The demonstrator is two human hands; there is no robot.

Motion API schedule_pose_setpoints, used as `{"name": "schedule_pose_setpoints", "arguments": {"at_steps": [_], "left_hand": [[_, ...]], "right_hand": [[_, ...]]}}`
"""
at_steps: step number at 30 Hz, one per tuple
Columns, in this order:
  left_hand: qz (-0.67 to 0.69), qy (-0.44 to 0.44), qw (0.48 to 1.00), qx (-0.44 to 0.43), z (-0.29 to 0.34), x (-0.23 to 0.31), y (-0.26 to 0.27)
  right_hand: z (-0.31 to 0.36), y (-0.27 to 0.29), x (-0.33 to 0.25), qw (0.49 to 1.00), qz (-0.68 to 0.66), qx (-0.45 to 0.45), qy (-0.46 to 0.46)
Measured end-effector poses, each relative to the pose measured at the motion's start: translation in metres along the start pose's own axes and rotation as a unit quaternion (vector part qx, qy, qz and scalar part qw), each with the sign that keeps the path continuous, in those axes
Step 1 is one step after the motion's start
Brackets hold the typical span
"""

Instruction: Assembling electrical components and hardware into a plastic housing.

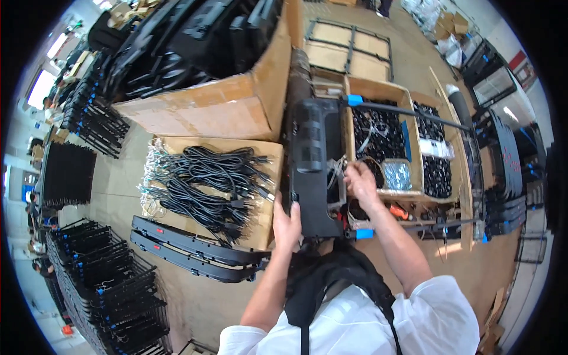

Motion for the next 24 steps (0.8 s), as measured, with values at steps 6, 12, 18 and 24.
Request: {"name": "schedule_pose_setpoints", "arguments": {"at_steps": [6,12,18,24], "left_hand": [[-0.009,0.028,0.997,-0.069,-0.059,-0.020,-0.006],[-0.041,0.123,0.991,-0.045,-0.056,-0.002,-0.018],[0.156,0.214,0.961,-0.085,-0.069,0.015,-0.010],[0.056,0.136,0.987,-0.061,-0.059,0.027,0.001]], "right_hand": [[0.043,0.112,-0.011,0.999,-0.004,0.000,0.051],[0.078,0.185,0.017,0.999,-0.021,0.025,0.004],[0.087,0.201,0.030,0.998,-0.065,-0.004,-0.003],[0.105,0.209,0.021,0.999,-0.050,-0.012,-0.013]]}}
Point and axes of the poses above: each hand's wrist, its own z-axis away from the middle knuckle, its own y-axis out of the back of the hand, x = y × z, the point moved 2 cm from there along -z, towards the middle knuckle, and after that the axes turned 9 degrees about y, right-handed, at the moved point
